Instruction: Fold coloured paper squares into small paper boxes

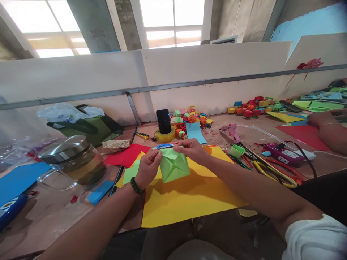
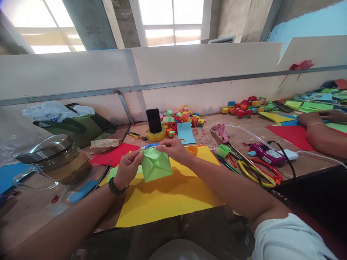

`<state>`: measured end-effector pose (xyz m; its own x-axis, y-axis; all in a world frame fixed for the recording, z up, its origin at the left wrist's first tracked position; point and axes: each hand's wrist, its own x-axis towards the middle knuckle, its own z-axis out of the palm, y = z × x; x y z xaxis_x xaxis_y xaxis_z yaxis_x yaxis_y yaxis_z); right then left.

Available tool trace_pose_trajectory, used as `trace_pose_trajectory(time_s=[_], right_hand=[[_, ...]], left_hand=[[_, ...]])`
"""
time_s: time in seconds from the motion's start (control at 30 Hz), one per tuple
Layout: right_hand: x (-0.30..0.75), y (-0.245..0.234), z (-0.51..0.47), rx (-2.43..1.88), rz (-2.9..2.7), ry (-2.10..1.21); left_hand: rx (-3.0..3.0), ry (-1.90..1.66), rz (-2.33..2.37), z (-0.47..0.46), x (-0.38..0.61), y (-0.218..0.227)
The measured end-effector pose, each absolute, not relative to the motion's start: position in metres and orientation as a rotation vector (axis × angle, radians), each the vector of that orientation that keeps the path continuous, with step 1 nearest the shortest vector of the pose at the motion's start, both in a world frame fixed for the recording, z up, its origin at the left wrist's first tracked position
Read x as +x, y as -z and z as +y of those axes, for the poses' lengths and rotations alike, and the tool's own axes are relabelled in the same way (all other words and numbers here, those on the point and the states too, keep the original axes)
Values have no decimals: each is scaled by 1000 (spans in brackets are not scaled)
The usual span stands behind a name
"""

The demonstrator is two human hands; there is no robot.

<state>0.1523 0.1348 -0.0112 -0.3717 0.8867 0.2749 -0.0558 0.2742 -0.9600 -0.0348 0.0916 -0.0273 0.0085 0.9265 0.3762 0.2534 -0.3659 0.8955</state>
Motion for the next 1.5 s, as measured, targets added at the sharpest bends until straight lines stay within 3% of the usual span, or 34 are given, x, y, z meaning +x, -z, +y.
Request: trace_pose_trajectory(time_s=[0.17,0.5,0.9,1.17,1.5], right_hand=[[150,11,135,-848,-1513,-1342],[147,18,129,-758,-1750,-1033],[151,13,134,-895,-1784,-1325],[150,14,132,-865,-1885,-1130],[169,-9,149,-926,-1416,-1409]], left_hand=[[1676,-1422,1195,89,-33,28],[1560,-1307,1050,84,-27,27],[1559,-1259,1129,86,-24,23],[1581,-1221,1130,85,-21,23],[1471,-1357,1166,87,-29,20]])
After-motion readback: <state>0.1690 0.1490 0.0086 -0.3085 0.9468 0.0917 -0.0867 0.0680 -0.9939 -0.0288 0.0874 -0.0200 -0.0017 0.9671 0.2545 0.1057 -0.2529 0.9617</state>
